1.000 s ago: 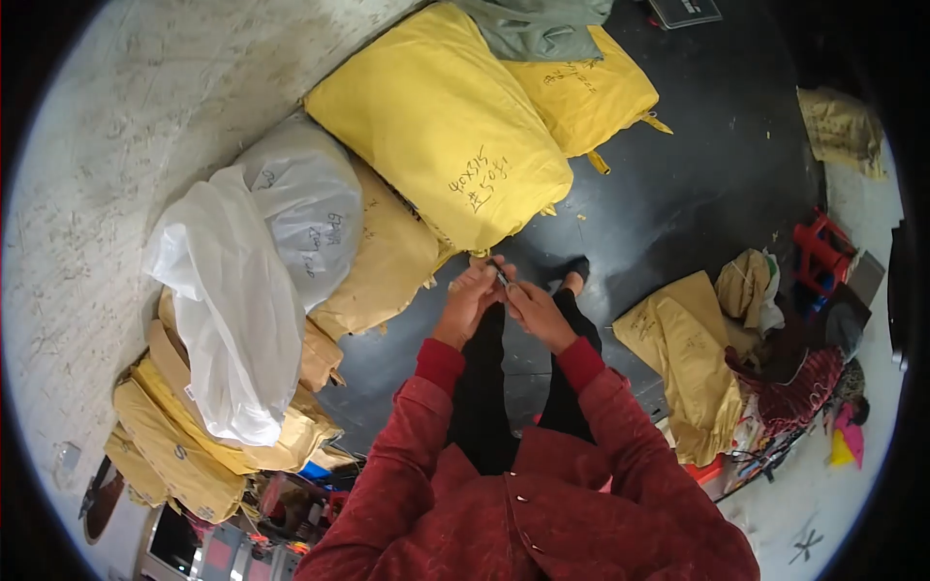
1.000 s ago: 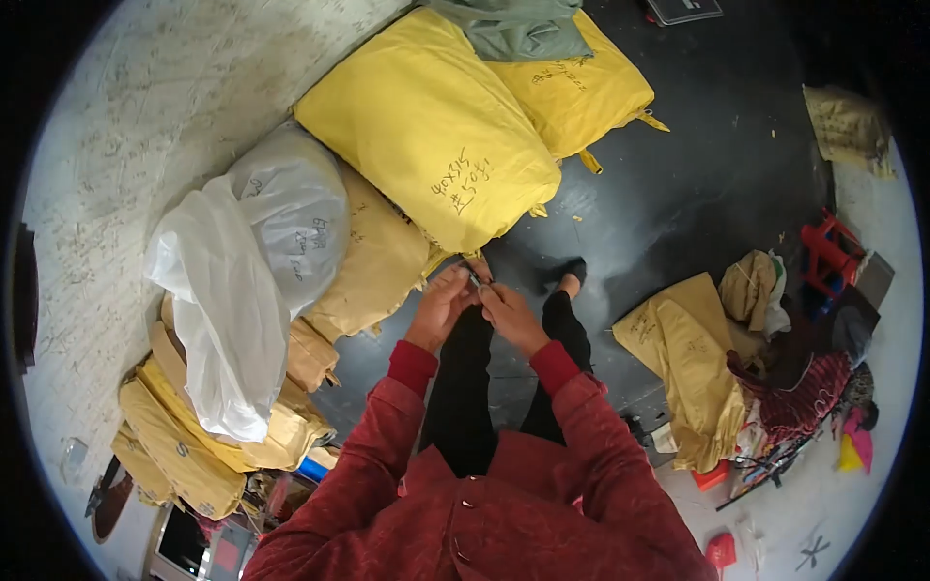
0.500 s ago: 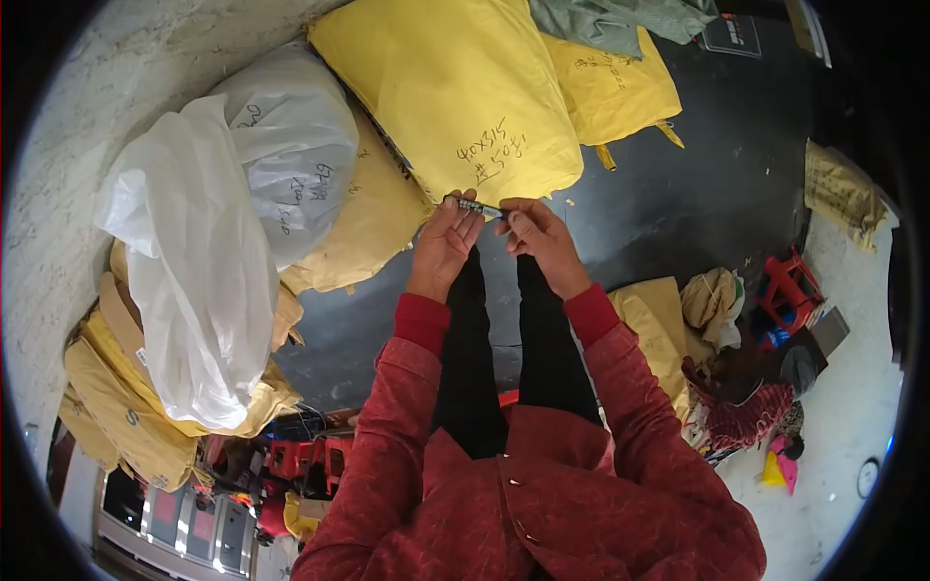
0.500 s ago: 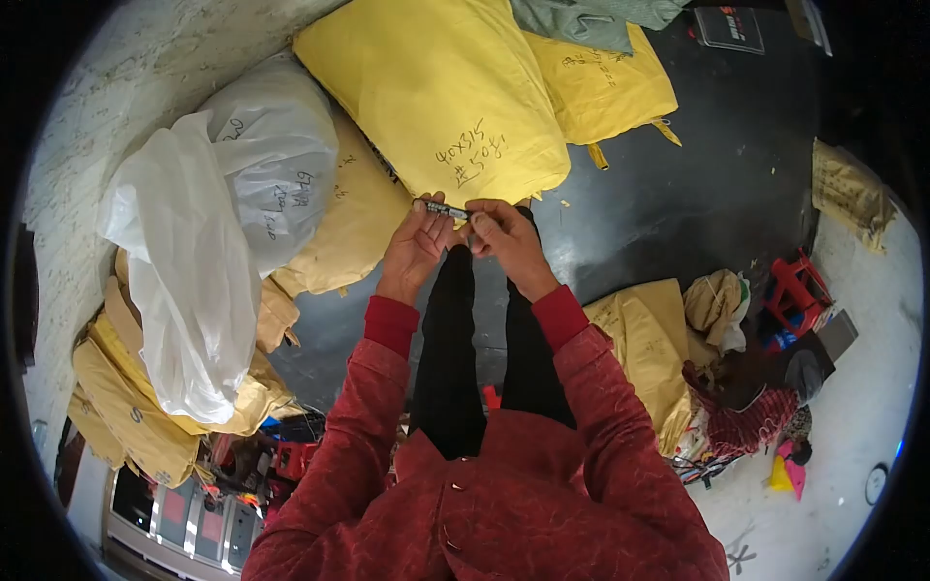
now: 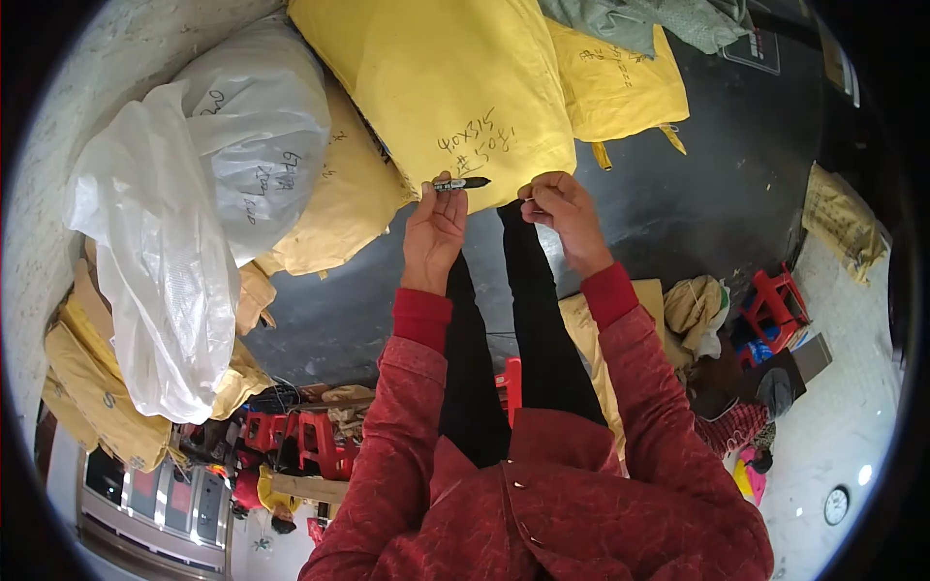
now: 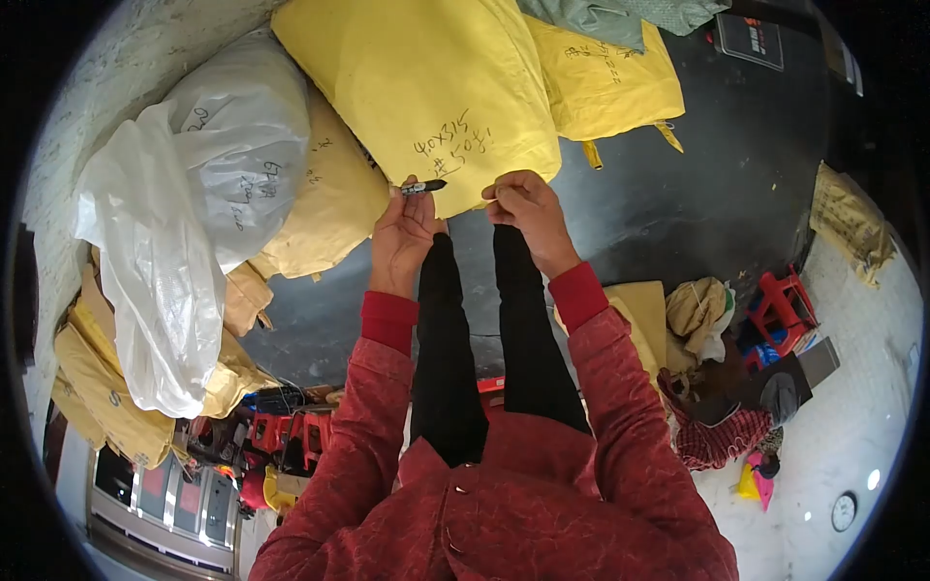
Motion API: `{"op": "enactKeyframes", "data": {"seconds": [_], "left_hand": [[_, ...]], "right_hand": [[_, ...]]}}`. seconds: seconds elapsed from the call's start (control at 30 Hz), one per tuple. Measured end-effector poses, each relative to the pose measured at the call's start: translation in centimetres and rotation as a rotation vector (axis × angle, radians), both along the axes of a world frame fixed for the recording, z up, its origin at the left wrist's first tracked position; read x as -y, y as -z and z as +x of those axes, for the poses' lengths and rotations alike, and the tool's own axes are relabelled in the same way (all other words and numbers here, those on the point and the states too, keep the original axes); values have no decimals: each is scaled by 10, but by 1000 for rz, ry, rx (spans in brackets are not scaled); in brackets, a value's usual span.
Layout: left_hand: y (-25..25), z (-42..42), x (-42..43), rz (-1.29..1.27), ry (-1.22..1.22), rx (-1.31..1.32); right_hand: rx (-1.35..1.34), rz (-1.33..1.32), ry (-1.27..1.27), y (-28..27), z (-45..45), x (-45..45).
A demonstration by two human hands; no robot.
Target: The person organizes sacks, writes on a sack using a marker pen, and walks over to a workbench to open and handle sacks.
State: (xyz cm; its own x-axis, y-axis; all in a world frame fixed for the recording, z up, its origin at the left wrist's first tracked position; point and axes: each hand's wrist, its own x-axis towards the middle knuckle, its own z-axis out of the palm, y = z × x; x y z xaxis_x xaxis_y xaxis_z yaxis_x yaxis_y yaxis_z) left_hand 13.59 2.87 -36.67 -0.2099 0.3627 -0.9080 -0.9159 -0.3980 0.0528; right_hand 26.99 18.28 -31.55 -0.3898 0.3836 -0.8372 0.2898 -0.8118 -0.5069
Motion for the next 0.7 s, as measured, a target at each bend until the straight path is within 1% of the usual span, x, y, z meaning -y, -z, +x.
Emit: {"op": "enactKeyframes", "data": {"seconds": [0.1, 0.2, 0.33, 0.37, 0.47, 0.57, 0.67, 0.7], "left_hand": [[-5, 3, -3, 25, -69, 49], [-9, 10, -9, 39, -140, 73], [-6, 18, -13, 18, -160, 67], [-4, 21, -13, 17, -164, 55], [-18, 25, -24, -44, -151, -34], [-12, 30, -15, -157, -164, -219], [-34, 23, -35, -387, -24, -605], [-42, 22, -42, -474, 73, -686]], "right_hand": [[-54, -48, -168, 8, 4, 0], [-46, 41, -300, 7, -5, 6], [-140, 221, -332, 11, -20, 15], [-120, 197, -272, 14, -23, 18], [7, 165, -195, 21, -32, 17], [126, 312, -161, 27, -32, 14], [198, 609, -394, 9, -37, 7], [228, 683, -502, 1, -44, 5]]}}
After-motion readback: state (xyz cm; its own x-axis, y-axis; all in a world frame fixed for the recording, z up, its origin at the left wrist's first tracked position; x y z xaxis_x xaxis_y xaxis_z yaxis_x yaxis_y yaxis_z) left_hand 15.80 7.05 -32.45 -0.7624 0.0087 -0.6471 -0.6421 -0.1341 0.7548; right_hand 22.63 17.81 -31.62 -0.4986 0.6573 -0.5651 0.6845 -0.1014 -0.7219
